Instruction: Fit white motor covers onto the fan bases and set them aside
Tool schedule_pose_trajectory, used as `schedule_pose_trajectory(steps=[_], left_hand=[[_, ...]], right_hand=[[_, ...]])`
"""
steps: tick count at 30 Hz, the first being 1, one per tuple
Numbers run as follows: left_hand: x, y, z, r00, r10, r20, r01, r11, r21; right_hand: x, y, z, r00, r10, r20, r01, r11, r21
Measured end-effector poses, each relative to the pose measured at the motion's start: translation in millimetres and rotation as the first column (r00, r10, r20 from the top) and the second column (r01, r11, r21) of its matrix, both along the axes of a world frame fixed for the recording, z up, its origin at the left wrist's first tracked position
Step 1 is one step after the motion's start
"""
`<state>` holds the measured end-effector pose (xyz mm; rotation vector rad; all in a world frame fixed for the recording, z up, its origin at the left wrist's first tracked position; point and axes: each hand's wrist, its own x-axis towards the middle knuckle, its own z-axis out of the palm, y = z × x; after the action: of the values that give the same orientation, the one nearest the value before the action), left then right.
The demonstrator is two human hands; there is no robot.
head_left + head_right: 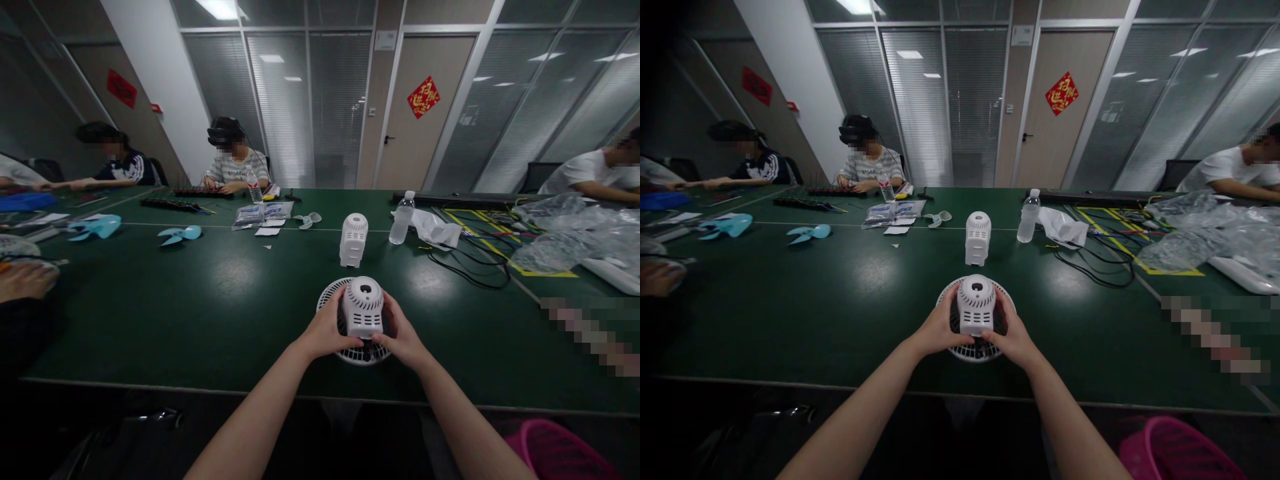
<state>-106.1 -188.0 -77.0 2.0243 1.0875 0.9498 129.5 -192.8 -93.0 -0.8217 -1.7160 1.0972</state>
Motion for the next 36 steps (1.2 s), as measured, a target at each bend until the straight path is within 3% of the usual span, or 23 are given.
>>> schedule_pose_trajectory(steps=[13, 21, 27, 36], left_hand=[[4.6, 2.0, 0.7, 0.999, -0.038, 0.035, 0.037, 0.999, 0.029], [-2.9, 7.3, -3.2, 0.993, -0.075, 0.093, 0.081, 0.994, -0.068], [-5.5, 10.7, 1.0, 0.995, -0.091, 0.047, 0.09, 0.996, 0.008], [-5.8, 6.7, -4.1, 0.999, -0.05, -0.016, 0.049, 0.998, -0.029]], right_hand=[[-0.9, 2.0, 5.6, 0.999, -0.017, 0.03, 0.018, 0.999, -0.037], [-5.0, -5.5, 13.5, 0.987, -0.07, 0.145, 0.068, 0.997, 0.022], [-4.6, -6.2, 22.6, 0.977, -0.064, 0.205, 0.057, 0.998, 0.038], [-4.0, -6.2, 12.8, 0.963, -0.115, 0.244, 0.093, 0.991, 0.099]])
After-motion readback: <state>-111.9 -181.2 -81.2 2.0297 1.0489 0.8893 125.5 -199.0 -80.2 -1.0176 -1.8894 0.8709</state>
